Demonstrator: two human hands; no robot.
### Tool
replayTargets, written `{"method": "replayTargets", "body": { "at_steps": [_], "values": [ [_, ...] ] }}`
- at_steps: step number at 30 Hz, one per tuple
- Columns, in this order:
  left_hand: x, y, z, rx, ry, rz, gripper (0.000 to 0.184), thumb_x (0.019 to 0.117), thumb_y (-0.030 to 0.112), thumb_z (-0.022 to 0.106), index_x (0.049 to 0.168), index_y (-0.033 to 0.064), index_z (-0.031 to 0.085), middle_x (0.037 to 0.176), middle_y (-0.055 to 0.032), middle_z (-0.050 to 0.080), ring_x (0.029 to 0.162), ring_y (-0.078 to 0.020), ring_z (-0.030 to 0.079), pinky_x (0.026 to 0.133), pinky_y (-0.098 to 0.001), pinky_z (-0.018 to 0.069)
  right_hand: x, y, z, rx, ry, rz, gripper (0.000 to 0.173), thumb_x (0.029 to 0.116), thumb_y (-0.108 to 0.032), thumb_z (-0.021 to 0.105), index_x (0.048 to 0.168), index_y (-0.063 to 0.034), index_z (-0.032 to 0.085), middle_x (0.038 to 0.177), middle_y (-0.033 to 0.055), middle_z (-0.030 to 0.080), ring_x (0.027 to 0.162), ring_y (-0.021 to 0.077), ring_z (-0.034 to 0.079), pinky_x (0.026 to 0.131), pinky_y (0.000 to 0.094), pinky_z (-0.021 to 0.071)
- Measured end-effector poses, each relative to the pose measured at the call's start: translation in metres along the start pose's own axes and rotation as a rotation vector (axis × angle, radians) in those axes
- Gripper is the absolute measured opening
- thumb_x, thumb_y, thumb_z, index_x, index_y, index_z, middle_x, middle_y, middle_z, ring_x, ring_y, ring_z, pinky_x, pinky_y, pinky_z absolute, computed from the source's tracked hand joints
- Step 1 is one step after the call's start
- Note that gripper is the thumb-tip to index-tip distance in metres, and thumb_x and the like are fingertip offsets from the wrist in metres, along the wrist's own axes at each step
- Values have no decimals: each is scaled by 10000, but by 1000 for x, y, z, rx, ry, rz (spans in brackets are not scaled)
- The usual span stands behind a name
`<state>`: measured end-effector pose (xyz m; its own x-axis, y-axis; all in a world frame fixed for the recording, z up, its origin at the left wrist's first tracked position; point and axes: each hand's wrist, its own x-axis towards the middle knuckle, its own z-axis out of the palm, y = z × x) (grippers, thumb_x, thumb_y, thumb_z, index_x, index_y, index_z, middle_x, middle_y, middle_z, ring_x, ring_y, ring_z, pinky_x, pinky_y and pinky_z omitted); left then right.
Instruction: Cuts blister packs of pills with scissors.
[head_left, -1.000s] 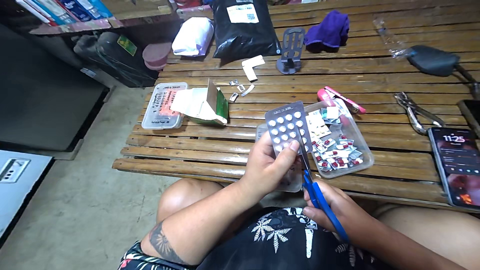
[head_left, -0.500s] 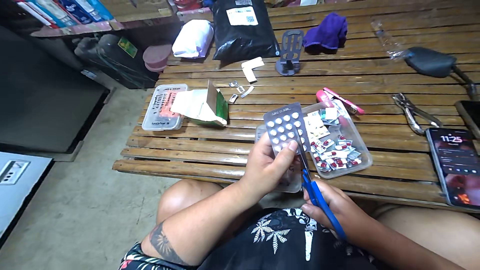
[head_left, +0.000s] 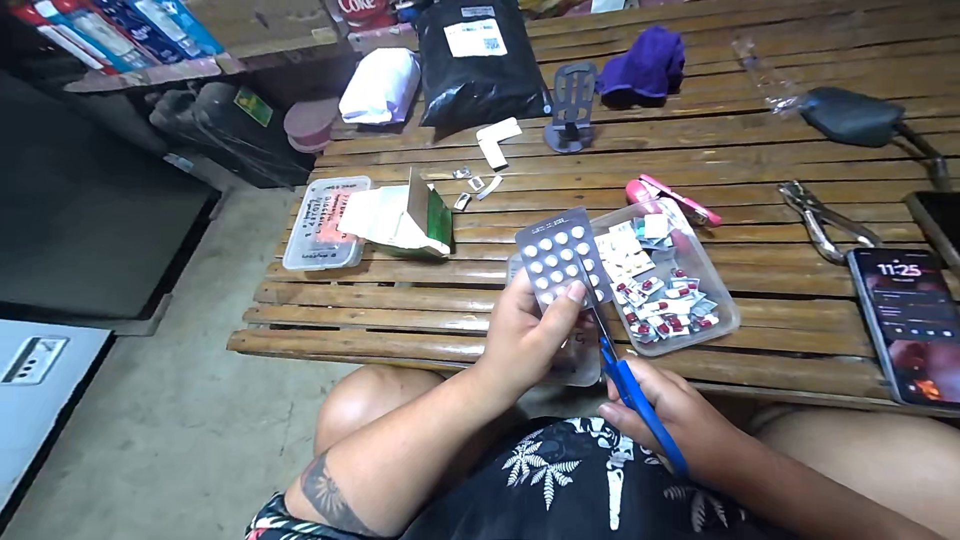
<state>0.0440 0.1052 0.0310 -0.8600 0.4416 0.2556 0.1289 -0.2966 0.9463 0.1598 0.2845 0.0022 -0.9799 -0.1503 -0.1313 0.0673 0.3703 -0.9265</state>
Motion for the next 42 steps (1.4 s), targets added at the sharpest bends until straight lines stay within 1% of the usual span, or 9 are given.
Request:
{"method": "replayTargets", "body": {
  "at_steps": [5, 12, 15, 20, 24, 30, 32, 42],
  "values": [
    [0, -1, 0, -4, 3, -7, 148, 1038, 95, 527, 1169, 114, 592, 940, -11, 748, 789, -129, 737, 740, -327, 640, 1, -2, -2, 9, -14, 18, 414, 946, -536, 627, 985, -123, 630, 745, -67, 564, 632, -18, 516, 570, 175, 444],
    [1, -1, -1, -13, -8, -14, 154, 1041, 99, 530, 1179, 115, 599, 948, -18, 743, 792, -129, 733, 741, -324, 638, 1, -3, -3, -1, -21, 42, 428, 939, -554, 624, 976, -128, 638, 744, -68, 564, 646, -15, 518, 584, 183, 447],
    [1, -2, -2, -18, -5, -11, 149, 1042, 105, 532, 1175, 113, 598, 945, -23, 741, 789, -133, 733, 744, -325, 636, 2, -2, -3, 16, -23, 47, 413, 937, -553, 626, 945, -140, 632, 724, -82, 544, 633, -26, 502, 573, 172, 429],
    [1, -2, -2, -22, -2, -18, 150, 1038, 97, 533, 1178, 107, 588, 944, -27, 742, 786, -138, 735, 744, -328, 638, 3, -4, -4, 44, -27, 53, 389, 937, -538, 636, 947, -150, 629, 728, -96, 540, 635, -43, 497, 574, 151, 421],
    [1, -2, -1, -17, 3, -19, 147, 1032, 76, 516, 1165, 97, 577, 923, -33, 740, 779, -138, 734, 737, -327, 636, 3, -3, -3, 53, -25, 54, 393, 933, -546, 638, 936, -153, 624, 716, -98, 536, 616, -44, 491, 559, 156, 420],
    [1, -2, -1, -33, 4, -17, 154, 1033, 70, 514, 1166, 100, 585, 935, -34, 743, 782, -137, 735, 745, -329, 637, 3, -2, -3, 47, -12, 31, 390, 942, -539, 630, 943, -149, 632, 726, -101, 544, 635, -48, 497, 573, 150, 420],
    [1, -3, -1, -31, 4, -14, 156, 1033, 70, 513, 1170, 99, 583, 934, -34, 742, 783, -136, 735, 745, -329, 637, 3, -1, -2, 49, -7, 18, 390, 944, -538, 629, 935, -148, 627, 715, -103, 535, 619, -53, 488, 559, 144, 413],
    [1, -1, -1, -23, 17, -35, 156, 1030, 67, 517, 1165, 91, 590, 930, -34, 741, 774, -133, 732, 740, -322, 636, 4, -1, -2, 59, -10, 48, 370, 938, -541, 634, 923, -171, 619, 699, -114, 518, 601, -48, 479, 544, 149, 403]
  ]
}}
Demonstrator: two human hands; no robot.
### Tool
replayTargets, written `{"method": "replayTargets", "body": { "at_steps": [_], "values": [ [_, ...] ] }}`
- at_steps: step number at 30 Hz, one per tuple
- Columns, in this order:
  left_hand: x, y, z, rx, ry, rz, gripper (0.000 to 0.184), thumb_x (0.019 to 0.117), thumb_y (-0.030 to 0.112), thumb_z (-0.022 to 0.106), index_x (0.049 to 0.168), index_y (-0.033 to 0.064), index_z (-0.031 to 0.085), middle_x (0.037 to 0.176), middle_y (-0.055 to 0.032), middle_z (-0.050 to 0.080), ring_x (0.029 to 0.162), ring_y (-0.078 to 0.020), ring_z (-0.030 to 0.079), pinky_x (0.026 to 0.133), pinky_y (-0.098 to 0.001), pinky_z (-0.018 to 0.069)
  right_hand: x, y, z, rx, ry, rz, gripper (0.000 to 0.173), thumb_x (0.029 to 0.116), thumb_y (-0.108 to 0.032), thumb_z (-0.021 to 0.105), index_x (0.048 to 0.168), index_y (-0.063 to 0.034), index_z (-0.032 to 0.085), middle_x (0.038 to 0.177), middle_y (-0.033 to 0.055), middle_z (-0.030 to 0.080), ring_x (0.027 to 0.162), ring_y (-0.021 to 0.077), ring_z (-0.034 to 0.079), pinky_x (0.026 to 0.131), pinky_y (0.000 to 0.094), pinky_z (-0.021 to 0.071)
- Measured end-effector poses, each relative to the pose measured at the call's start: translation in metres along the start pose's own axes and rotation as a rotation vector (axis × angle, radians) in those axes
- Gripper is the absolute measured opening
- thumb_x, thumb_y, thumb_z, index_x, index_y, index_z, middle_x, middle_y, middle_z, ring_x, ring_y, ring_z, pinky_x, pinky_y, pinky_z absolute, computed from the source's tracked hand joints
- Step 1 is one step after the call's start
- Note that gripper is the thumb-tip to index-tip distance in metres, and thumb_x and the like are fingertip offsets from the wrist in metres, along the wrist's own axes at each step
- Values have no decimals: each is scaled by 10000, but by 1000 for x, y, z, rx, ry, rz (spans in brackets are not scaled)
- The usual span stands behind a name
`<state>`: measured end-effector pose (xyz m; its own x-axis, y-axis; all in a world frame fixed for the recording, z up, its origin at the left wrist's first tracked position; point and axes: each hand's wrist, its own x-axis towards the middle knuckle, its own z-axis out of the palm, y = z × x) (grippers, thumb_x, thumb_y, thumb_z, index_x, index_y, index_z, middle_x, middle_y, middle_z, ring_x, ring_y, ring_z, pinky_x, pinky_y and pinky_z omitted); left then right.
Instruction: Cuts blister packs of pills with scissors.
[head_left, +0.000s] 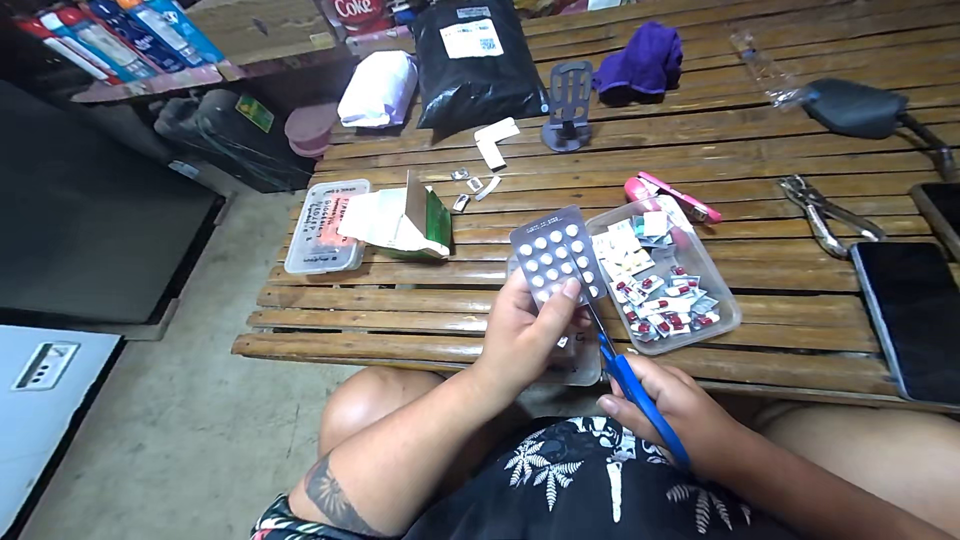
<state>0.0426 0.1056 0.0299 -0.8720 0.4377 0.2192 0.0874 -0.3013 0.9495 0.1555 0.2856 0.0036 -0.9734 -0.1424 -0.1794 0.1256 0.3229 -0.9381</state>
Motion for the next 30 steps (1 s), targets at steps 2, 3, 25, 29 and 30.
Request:
{"method": "replayTargets", "body": {
  "at_steps": [2, 3, 25, 29, 30],
  "values": [
    [0, 0, 0, 0, 4, -1, 153, 1030, 69, 517, 1164, 89, 588, 925, -37, 742, 772, -135, 732, 737, -324, 635, 0, 1, 0, -5, 10, -13, 375, 940, -539, 634, 920, -164, 622, 703, -110, 521, 607, -48, 478, 548, 148, 402],
    [0, 0, 0, -3, 2, -1, 153, 1030, 70, 517, 1166, 90, 585, 928, -38, 740, 773, -138, 732, 739, -327, 636, 0, 1, 1, -7, 12, -18, 374, 941, -536, 633, 919, -163, 623, 703, -111, 521, 608, -48, 478, 549, 148, 401],
    [2, -4, -6, 126, -92, 53, 176, 1056, 126, 463, 1160, 63, 589, 949, -18, 730, 836, -129, 727, 783, -350, 630, 1, 2, 0, -18, 52, -22, 376, 932, -542, 645, 902, -167, 626, 704, -113, 526, 605, -52, 475, 547, 141, 398],
    [2, -4, -6, 130, -98, 64, 170, 1057, 102, 460, 1162, 64, 587, 944, -19, 733, 832, -130, 731, 783, -351, 634, 2, 4, 1, -11, 60, -36, 379, 936, -541, 643, 904, -163, 625, 702, -110, 526, 603, -48, 478, 546, 145, 403],
    [2, -4, -6, 121, -98, 59, 168, 1055, 98, 462, 1169, 68, 582, 951, -21, 734, 835, -134, 733, 785, -353, 635, 2, 4, 2, -9, 61, -37, 377, 936, -539, 643, 910, -164, 628, 706, -110, 529, 606, -49, 479, 548, 144, 404]
  ]
}}
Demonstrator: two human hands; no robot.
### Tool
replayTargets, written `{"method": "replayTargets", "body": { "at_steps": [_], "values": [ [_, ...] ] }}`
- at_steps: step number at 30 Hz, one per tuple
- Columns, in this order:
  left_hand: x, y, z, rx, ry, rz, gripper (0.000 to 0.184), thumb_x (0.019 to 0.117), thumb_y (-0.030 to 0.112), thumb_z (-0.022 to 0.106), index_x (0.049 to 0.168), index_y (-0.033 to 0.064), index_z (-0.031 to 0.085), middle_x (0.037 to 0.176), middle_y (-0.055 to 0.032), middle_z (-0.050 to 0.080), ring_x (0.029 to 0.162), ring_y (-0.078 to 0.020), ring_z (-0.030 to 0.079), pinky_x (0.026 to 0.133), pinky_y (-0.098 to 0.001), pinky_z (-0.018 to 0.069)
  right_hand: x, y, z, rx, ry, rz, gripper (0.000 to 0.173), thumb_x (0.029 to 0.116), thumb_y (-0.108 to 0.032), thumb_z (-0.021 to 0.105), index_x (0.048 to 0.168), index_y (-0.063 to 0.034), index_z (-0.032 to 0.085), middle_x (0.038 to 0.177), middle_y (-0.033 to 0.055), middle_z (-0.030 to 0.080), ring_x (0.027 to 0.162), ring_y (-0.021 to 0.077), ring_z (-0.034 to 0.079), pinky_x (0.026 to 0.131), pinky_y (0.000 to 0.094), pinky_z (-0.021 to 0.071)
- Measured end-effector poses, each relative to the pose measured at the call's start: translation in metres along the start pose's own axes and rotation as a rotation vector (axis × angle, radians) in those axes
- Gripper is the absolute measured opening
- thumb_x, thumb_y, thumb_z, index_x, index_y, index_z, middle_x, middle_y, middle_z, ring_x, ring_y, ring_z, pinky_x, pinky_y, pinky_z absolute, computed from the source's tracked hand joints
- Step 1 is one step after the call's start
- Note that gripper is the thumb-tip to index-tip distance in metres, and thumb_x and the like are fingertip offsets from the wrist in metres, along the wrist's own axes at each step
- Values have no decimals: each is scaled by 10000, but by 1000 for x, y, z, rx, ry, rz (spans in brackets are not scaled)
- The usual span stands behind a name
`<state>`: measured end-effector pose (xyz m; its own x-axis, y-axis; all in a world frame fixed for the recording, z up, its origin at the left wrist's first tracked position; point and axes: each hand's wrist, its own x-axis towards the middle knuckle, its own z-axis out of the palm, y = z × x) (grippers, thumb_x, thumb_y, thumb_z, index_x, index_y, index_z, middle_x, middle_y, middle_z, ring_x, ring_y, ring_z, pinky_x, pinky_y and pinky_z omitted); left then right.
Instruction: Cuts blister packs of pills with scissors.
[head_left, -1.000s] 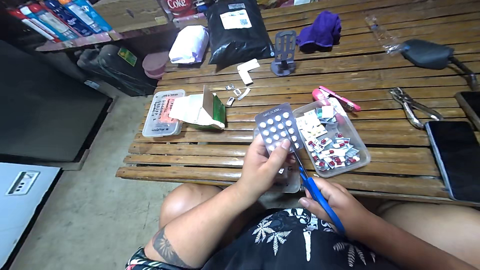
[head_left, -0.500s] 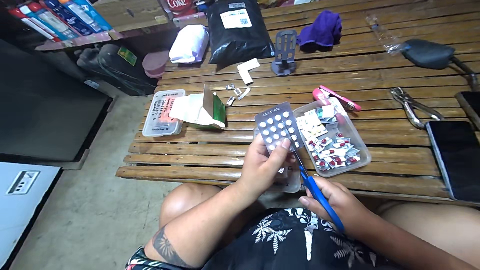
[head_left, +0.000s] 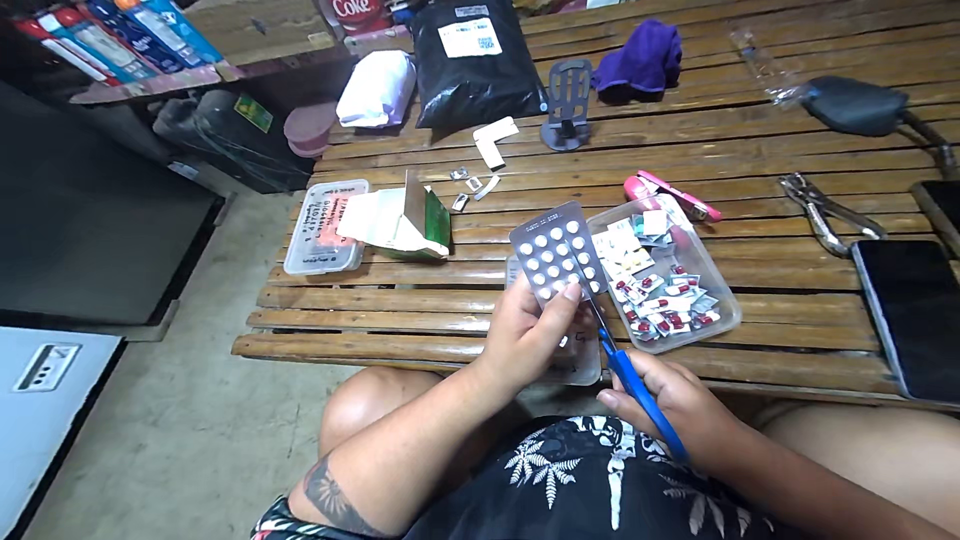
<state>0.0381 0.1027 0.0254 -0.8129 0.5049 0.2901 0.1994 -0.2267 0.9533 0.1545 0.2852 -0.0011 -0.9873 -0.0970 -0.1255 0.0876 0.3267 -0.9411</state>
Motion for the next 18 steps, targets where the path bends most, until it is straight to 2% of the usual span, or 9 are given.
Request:
{"method": "replayTargets", "body": {
  "at_steps": [13, 18],
  "values": [
    [-1, 1, 2, -61, 7, -75, 196, 1055, 114, 457, 1206, 34, 553, 1027, -86, 744, 839, -174, 743, 772, -357, 635, 1, 0, 1, 131, -21, -5, 327, 915, -486, 695, 935, -165, 638, 734, -130, 558, 629, -78, 497, 562, 106, 413],
    [-2, 2, 3, -34, 8, -98, 187, 1042, 119, 472, 1139, 32, 607, 983, -76, 744, 842, -166, 739, 777, -352, 630, 1, 0, 0, 178, -67, 18, 312, 910, -462, 703, 945, -163, 621, 727, -133, 549, 618, -81, 493, 553, 103, 410]
  ]
}}
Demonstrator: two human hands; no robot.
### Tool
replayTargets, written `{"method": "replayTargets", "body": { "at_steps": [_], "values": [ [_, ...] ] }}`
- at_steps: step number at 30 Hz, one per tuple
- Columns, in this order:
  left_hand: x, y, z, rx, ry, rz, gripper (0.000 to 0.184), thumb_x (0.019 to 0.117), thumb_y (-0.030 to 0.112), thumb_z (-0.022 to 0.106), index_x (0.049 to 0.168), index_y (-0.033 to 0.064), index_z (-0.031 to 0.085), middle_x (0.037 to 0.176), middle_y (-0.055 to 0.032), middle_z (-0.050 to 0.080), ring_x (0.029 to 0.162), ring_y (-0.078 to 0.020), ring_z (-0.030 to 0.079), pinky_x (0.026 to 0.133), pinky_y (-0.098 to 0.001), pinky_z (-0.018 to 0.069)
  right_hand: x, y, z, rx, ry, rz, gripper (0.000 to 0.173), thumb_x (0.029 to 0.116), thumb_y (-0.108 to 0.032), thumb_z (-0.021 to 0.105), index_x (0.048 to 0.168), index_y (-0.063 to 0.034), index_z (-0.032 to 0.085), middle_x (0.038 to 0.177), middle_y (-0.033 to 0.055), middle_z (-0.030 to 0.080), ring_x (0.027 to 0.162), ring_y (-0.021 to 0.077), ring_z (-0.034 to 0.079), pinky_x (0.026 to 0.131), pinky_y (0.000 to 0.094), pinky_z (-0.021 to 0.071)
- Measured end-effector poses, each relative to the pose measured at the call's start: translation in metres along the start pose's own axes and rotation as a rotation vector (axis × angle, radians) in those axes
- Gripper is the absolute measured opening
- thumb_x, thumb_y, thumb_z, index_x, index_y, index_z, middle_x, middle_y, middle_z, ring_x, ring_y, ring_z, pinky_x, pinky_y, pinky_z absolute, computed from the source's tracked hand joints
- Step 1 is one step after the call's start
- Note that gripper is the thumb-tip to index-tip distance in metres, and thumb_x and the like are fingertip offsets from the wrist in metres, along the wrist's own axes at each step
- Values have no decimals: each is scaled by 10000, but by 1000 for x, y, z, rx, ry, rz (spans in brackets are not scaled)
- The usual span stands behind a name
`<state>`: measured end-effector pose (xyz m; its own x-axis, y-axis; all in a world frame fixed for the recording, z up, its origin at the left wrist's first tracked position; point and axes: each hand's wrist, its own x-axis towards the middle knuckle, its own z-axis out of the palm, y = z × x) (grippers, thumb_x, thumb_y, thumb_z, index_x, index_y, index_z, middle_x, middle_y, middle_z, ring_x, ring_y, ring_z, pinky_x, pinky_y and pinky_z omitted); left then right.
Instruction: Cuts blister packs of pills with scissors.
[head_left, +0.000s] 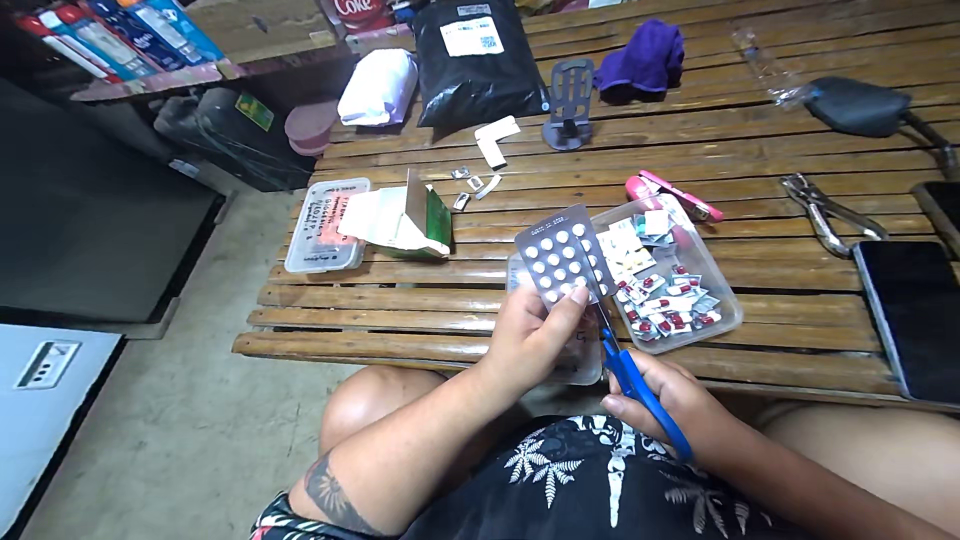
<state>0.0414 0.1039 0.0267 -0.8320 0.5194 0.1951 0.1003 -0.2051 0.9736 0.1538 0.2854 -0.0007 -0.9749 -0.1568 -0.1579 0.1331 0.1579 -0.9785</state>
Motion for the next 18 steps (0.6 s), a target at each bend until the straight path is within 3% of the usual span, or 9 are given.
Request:
{"method": "replayTargets", "body": {
  "at_steps": [7, 18],
  "values": [
    [-1, 0, 1, 13, -24, -2, 178, 1033, 99, 471, 1109, 33, 617, 947, -65, 746, 847, -158, 739, 786, -352, 625, -1, -1, -2, 15, -18, 12, 350, 895, -502, 711, 967, -172, 618, 752, -132, 556, 633, -79, 498, 558, 105, 412],
    [-1, 2, 2, 6, -23, -53, 214, 1043, 113, 449, 1142, -4, 599, 1017, -116, 750, 833, -174, 741, 769, -340, 626, -1, 1, 2, -24, 20, -15, 330, 929, -489, 673, 946, -163, 623, 726, -133, 542, 618, -75, 495, 557, 115, 424]
  ]
}}
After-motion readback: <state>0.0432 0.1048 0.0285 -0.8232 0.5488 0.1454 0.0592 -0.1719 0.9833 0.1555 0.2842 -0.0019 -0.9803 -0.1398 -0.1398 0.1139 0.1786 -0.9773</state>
